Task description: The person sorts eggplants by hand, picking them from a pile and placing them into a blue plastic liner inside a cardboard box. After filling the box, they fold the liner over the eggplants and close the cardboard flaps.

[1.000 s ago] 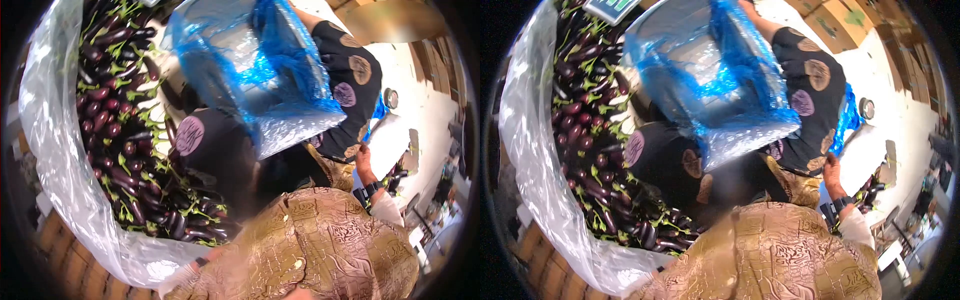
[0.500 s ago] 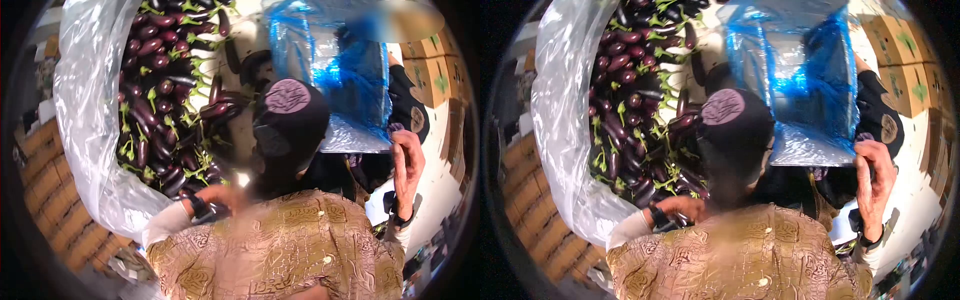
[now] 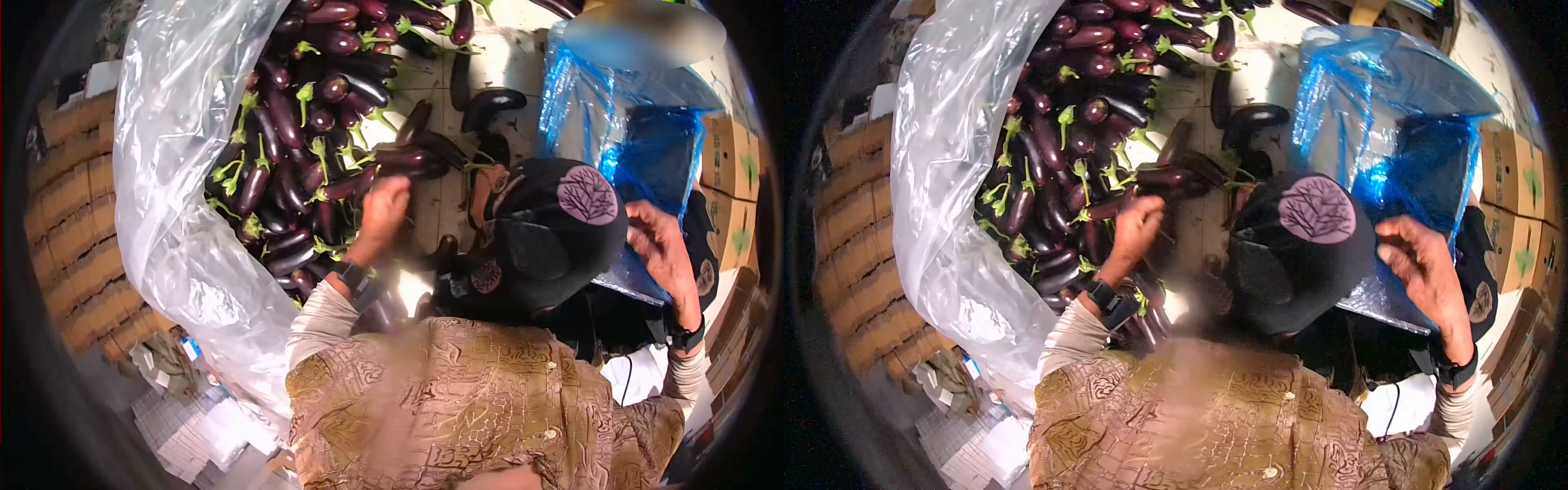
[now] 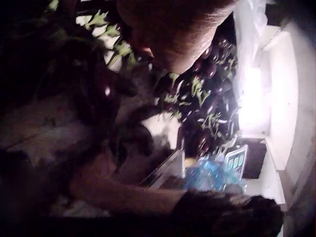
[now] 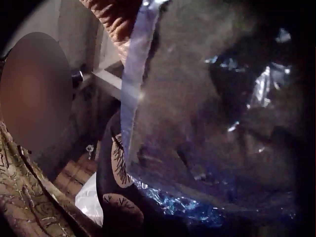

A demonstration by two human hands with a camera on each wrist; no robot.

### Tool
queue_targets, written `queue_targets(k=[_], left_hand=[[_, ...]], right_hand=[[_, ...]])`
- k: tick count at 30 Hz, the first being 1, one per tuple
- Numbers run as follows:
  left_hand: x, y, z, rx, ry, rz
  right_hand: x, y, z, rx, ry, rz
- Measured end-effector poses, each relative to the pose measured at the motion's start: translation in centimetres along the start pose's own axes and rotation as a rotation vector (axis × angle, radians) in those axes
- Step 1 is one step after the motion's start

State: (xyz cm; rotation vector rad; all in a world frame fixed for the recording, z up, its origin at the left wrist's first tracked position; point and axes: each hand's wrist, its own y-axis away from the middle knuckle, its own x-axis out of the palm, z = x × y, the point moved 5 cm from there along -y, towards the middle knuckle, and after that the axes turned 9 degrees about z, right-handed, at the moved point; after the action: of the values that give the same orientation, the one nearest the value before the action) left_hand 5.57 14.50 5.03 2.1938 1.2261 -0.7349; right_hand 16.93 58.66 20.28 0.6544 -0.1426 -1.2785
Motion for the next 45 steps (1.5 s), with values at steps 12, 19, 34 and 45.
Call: queue_targets(k=[12, 19, 34, 45], left_hand=[[-18.3, -8.2, 17.9, -0.733, -0.173, -0.455], [-17.3, -8.7, 11.7, -0.773, -0.166, -0.461], [-2.2, -0.1, -10.7, -0.259, 1.887, 0.2], [-2.4, -8.5, -29.5, 0.179, 1.019, 0.383]], right_hand=[[-1.1, 1.5, 2.1, 0.088, 0.162, 0.391], [0.6, 0.1, 2.4, 0.007, 0.244, 0.487], [-1.6, -1.1, 4.6, -0.038, 0.185, 0.351], [-2.7, -1.6, 11.1, -0.36, -0.542, 0.139]])
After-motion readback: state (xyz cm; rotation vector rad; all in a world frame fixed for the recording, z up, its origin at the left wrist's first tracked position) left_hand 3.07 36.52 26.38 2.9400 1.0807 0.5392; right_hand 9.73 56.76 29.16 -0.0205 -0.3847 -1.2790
